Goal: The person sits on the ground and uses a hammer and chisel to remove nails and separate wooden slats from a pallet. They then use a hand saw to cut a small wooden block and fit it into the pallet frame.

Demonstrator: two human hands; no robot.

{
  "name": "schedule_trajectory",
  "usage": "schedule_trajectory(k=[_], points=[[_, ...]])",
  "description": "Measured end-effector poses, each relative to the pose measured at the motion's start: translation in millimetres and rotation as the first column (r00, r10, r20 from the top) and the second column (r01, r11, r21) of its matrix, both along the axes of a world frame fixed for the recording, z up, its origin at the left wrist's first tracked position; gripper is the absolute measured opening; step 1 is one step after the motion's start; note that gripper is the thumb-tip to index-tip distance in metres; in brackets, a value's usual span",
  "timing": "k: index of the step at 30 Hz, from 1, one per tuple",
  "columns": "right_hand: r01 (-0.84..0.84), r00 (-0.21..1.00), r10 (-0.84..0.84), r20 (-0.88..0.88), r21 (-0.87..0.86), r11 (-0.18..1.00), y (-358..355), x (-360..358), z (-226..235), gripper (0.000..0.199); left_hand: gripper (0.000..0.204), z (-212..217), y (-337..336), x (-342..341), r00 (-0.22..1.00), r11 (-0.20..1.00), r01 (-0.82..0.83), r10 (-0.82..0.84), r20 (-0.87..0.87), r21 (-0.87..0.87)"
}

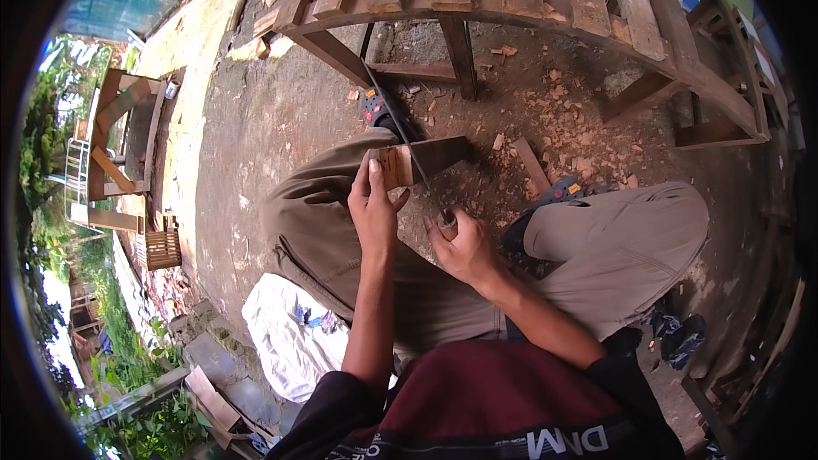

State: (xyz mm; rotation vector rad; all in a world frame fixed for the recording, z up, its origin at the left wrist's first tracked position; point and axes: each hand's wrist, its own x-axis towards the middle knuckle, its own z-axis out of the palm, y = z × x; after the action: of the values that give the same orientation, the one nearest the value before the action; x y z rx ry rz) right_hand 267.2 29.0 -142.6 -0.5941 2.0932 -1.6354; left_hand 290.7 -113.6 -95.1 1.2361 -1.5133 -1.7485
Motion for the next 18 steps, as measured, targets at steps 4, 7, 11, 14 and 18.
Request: schedule_trajectory(k=[4,7,11,14,18], points=[[-0.118,0.991,0.113,0.077,0.061,0.991,-2,4,-3,0.023,0.046,6,-3,12,0.99,0.99,0.125,-0.129,0.055,0.063],[-0.144,0.989,0.139,0.054,0.095,0.985,5,-2,6,0.022,0.046,0,0,14,0.993,0.992,0.117,-0.118,0.029,0.049],[-0.154,0.988,0.154,0.001,0.005,0.988,15,-5,30,0.022,0.042,-5,5,13,0.995,0.988,0.102,-0.1,-0.019,0.113],[-0.167,0.986,0.166,0.023,0.062,0.984,14,-12,38,0.025,0.043,-5,6,14,0.994,0.985,0.104,-0.099,-0.043,0.138],[-0.221,0.975,0.212,0.064,0.229,0.948,16,-22,40,0.025,0.042,-7,6,17,0.994,0.99,0.108,-0.106,-0.029,0.088]])
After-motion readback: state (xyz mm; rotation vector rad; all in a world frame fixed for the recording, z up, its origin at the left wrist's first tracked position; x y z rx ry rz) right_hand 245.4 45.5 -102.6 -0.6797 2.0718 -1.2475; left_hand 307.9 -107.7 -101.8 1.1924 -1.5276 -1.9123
